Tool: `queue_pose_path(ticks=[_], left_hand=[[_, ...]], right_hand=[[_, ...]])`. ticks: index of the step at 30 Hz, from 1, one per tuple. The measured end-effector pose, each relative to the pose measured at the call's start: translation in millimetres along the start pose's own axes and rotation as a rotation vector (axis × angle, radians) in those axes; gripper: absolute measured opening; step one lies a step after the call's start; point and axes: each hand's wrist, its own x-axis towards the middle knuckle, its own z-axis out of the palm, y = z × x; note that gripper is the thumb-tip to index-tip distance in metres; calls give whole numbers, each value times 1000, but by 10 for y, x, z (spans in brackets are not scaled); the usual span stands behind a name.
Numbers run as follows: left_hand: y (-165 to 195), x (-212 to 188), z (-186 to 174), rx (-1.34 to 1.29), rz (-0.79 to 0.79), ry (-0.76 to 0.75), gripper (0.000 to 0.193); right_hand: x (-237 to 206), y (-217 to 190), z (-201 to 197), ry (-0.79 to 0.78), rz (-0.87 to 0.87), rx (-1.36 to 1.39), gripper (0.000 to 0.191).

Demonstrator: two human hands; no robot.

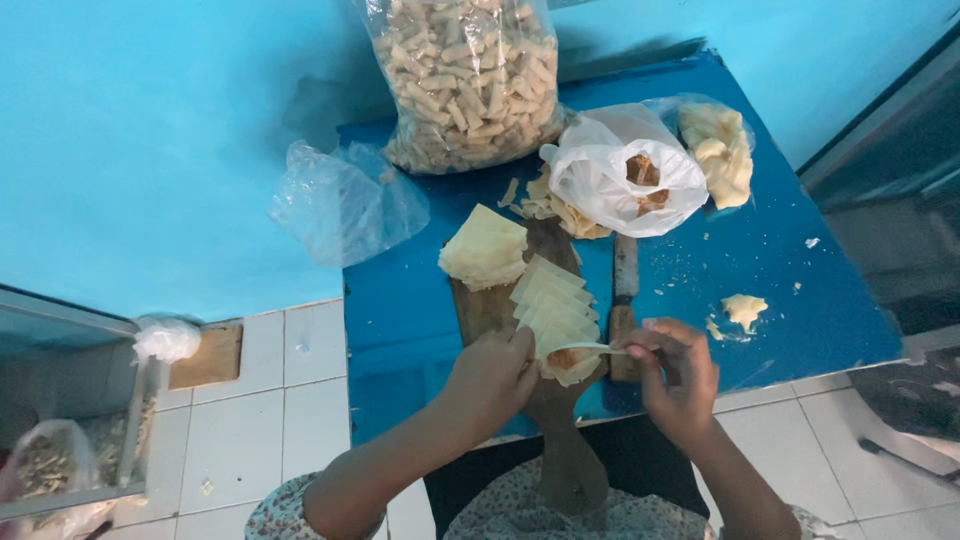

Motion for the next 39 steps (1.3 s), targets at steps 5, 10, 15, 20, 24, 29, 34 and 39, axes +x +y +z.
queue_pose_path(ticks=[5,10,15,20,24,29,34,39], left_hand=[[82,38,-177,-170,-52,-70,19],[165,69,-265,-214,-105,-174,32],[141,33,-223,-161,4,-103,33],[117,31,-147,-86,17,-71,26],[115,33,-129,-61,23,-72,25],[108,23,-118,-78,44,-38,25],[83,34,-104,-64,41,-50,24],[61,11,-90,-34,76,-26,20]], right_hand=[[-37,54,25,11,-39,56,38],[-22,81,-11,-18,-43,89,37],[-45,93,20,11,-10,174,39],[-55,134,-17,-22,-18,126,37],[-100,139,5,6,-7,191,36],[-118,153,37,26,-76,202,37],[-80,125,34,32,-36,115,38],[-9,2,54,91,97,140,38]])
